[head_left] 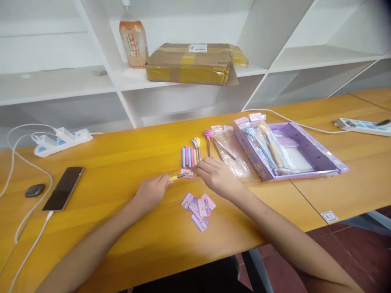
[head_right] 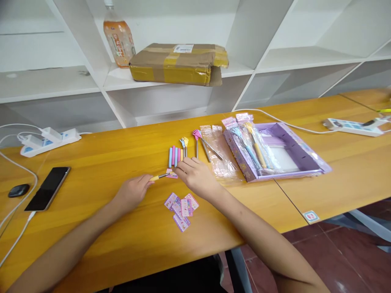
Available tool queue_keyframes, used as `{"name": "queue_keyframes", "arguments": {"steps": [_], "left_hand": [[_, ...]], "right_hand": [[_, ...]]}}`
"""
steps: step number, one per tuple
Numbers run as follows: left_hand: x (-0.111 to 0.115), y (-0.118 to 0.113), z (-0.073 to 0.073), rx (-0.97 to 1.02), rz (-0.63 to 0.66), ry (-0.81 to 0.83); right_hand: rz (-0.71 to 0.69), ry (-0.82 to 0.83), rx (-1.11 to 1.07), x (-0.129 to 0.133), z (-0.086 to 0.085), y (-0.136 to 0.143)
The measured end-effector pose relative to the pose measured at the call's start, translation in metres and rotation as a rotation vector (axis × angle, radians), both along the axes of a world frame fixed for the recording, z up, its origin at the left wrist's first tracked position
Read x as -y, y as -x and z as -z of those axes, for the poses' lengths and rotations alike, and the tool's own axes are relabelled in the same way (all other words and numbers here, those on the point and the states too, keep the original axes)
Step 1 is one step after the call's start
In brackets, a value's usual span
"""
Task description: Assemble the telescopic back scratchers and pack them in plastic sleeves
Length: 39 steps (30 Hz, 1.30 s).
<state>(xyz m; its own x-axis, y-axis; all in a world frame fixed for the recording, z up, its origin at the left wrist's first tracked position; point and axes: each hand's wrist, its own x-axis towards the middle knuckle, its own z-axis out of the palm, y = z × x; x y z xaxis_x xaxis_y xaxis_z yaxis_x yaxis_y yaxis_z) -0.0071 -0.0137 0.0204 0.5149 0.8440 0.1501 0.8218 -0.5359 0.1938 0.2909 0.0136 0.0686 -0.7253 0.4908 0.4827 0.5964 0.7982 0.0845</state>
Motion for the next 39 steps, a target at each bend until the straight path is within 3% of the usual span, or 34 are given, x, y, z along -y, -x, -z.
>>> {"name": "queue_keyframes", "arguments": {"steps": [10,18,23,28,34,37,39], "left_hand": [[-0.002,0.008,-0.008,-0.032,0.052,-0.041],[0.005,0.022,-0.003,-0.131,0.065,-0.037],[0.005,0.073,-0.011,-0.134,0.02,-0.117],[0.009,0.135,-0.033,-0.161,-0.057,-0.195],[0.029,0.207,-0.048,-0.23,-0.242,-0.331],[0.038,0.22,-0.043,-0.214,-0.259,-0.327],[0.04,0.211,-0.039,-0.191,-0.253,-0.274]], "right_hand": [[0.0,0.052,-0.048,0.003,0.008,-0.003],[0.051,0.073,-0.067,0.014,0.024,-0.016],[0.175,0.025,-0.093,0.016,0.023,-0.082],[0.296,-0.054,-0.132,0.019,0.022,-0.172],[0.649,-0.251,-0.275,0.031,0.043,-0.284],[0.793,-0.284,-0.344,0.036,0.054,-0.318],[0.759,-0.351,-0.389,0.037,0.057,-0.322]]}}
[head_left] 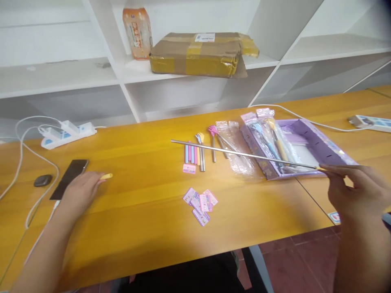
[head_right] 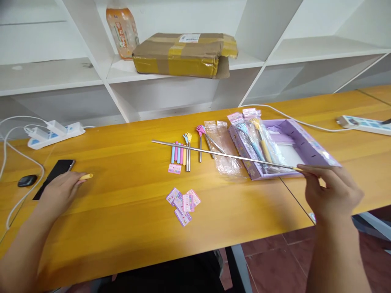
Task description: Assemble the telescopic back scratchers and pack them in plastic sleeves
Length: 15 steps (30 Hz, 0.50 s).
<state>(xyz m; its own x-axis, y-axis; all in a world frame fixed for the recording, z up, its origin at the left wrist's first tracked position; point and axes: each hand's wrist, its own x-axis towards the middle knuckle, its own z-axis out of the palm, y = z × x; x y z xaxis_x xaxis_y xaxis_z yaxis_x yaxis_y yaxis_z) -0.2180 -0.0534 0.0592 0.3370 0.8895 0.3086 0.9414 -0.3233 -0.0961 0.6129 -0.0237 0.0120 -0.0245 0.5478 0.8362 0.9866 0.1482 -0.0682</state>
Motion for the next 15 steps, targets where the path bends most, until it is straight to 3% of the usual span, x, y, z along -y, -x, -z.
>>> {"name": "queue_keyframes", "arguments": {"steps": [3,8,15], "left_hand": [[-0.005,-0.03,0.005,0.127,0.015,0.093],[-0.017,-0.078,0.006,0.269,0.069,0.299],[-0.021,-0.103,0.006,0.419,0.152,0.392]], "right_hand": [[-0.102,-0.075,0.023,0.001,-0.004,0.016],[-0.195,0.048,0.047,0.007,-0.013,0.062],[-0.296,0.092,0.025,0.011,-0.015,0.094]]}}
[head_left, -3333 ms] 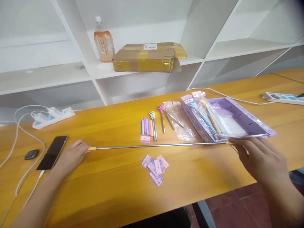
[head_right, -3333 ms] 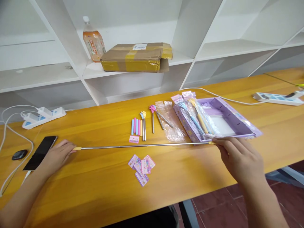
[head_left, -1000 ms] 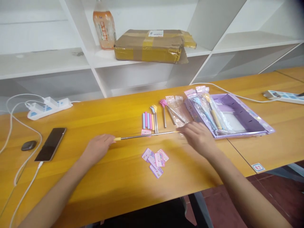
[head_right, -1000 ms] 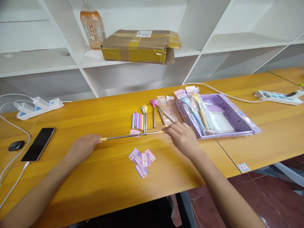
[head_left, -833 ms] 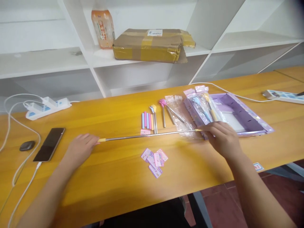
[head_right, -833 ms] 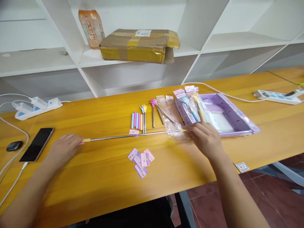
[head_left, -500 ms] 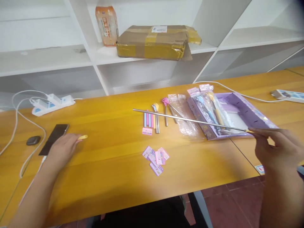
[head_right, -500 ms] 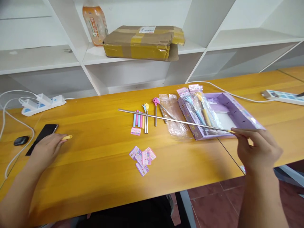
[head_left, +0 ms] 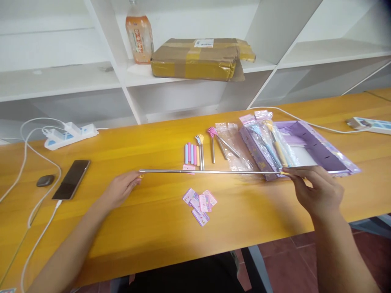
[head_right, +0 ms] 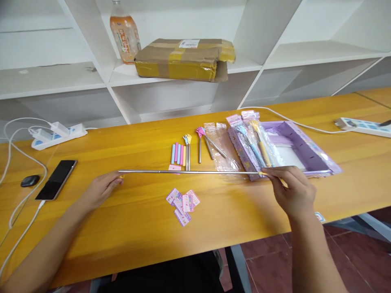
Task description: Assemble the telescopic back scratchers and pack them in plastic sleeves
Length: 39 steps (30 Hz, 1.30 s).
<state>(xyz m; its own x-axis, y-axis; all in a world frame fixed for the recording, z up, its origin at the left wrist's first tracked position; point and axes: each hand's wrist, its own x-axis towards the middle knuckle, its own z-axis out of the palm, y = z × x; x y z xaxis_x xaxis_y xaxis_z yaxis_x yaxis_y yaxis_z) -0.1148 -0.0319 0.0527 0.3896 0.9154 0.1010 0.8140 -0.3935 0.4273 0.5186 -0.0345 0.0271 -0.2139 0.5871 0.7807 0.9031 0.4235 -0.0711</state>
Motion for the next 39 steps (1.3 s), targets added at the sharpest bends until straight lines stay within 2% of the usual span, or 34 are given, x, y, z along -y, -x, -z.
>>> {"name": "queue_keyframes", "arguments": {"steps": [4,8,15,22,27,32,36,39], "left_hand": [[0.002,-0.004,-0.002,0.116,-0.064,0.073],[0.004,0.0,0.003,0.215,-0.099,0.096],[0.007,0.007,0.007,0.317,-0.11,0.098],[0.006,0.007,0.009,0.274,-0.151,0.089],[0.007,0.004,0.009,0.284,-0.107,0.068],[0.007,0.006,0.008,0.207,-0.072,-0.021],[0.005,0.015,0.002,0.055,0.085,-0.234],[0.006,0.011,-0.004,0.026,0.202,-0.395]], "right_hand": [[-0.049,-0.023,-0.01,-0.001,0.0,0.004],[-0.074,-0.013,0.006,0.0,-0.001,0.007],[0.007,0.092,-0.042,0.001,0.004,0.005],[0.057,0.132,-0.072,0.0,0.009,0.001],[0.097,0.17,-0.106,0.0,0.009,0.003],[0.015,0.115,-0.052,0.002,0.003,0.011],[-0.115,-0.006,0.047,-0.001,-0.013,0.011],[-0.178,-0.049,0.084,-0.009,-0.028,0.017]]}}
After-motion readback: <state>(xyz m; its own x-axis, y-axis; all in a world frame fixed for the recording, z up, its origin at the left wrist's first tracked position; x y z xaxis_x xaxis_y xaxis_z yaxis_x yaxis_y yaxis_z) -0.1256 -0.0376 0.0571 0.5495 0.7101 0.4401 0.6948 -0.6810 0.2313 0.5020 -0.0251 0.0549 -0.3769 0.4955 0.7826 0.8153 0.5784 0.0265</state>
